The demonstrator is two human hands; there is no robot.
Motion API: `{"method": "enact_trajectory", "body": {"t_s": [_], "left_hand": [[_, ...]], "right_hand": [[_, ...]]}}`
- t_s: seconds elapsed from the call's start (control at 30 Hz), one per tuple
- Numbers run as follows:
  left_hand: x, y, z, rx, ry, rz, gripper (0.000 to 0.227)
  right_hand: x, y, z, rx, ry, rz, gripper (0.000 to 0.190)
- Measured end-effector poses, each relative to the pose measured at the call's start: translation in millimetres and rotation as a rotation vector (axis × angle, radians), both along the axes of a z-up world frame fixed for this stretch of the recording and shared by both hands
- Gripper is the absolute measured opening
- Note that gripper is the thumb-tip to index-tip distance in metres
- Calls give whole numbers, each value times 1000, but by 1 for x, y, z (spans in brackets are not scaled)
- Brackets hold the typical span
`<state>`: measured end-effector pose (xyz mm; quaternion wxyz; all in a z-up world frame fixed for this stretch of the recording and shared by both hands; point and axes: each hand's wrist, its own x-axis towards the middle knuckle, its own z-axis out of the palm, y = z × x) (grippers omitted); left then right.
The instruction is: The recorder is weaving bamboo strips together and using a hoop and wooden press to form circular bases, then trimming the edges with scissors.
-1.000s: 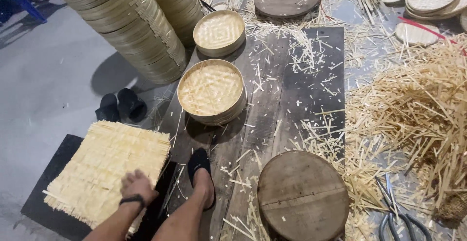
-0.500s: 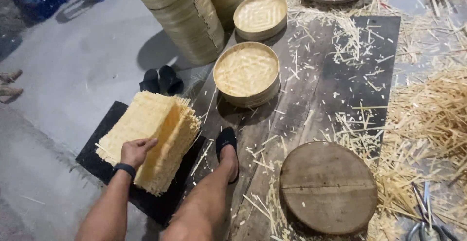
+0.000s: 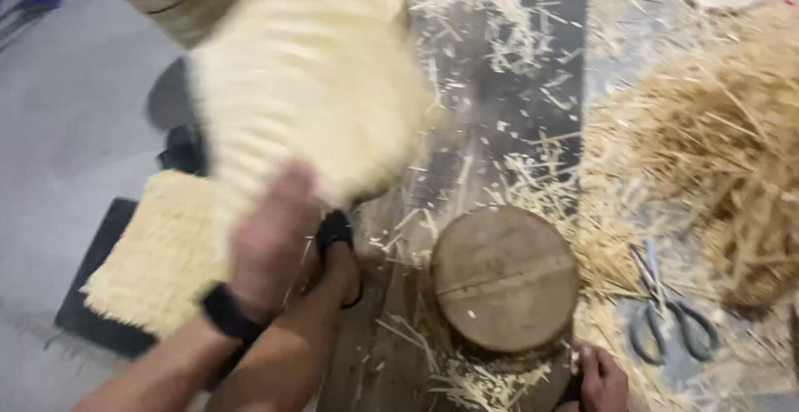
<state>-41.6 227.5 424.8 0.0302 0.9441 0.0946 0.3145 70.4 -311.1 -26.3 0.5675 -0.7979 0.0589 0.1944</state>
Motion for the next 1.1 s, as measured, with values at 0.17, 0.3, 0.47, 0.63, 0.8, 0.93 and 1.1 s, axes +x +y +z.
{"method": "enact_trajectory", "body": {"t_s": [0.17,0.3,0.47,0.63,0.8,0.93,1.1], "left_hand": [[21,-134,-176,-64,427,-598,57],[26,-186,-219,-177,688,-761,55],[82,-133,-260,-758,1149,14,26],[72,-41,-385,-1473,496,420,52],[67,-59,-364,-1466,529,442,35],[77,-73,-328,-1334,367,428,29],[77,-179,-213,-1046,205,443,16]], "right_hand": [[70,62,149,693,364,-256,55],[104,82,151,354,446,-118,47],[102,79,109,-40,212,125,29],[104,81,102,104,197,50,35],[78,141,200,-602,-511,295,64],[68,183,230,-593,-724,975,73],[62,189,227,-720,-837,965,71]]}}
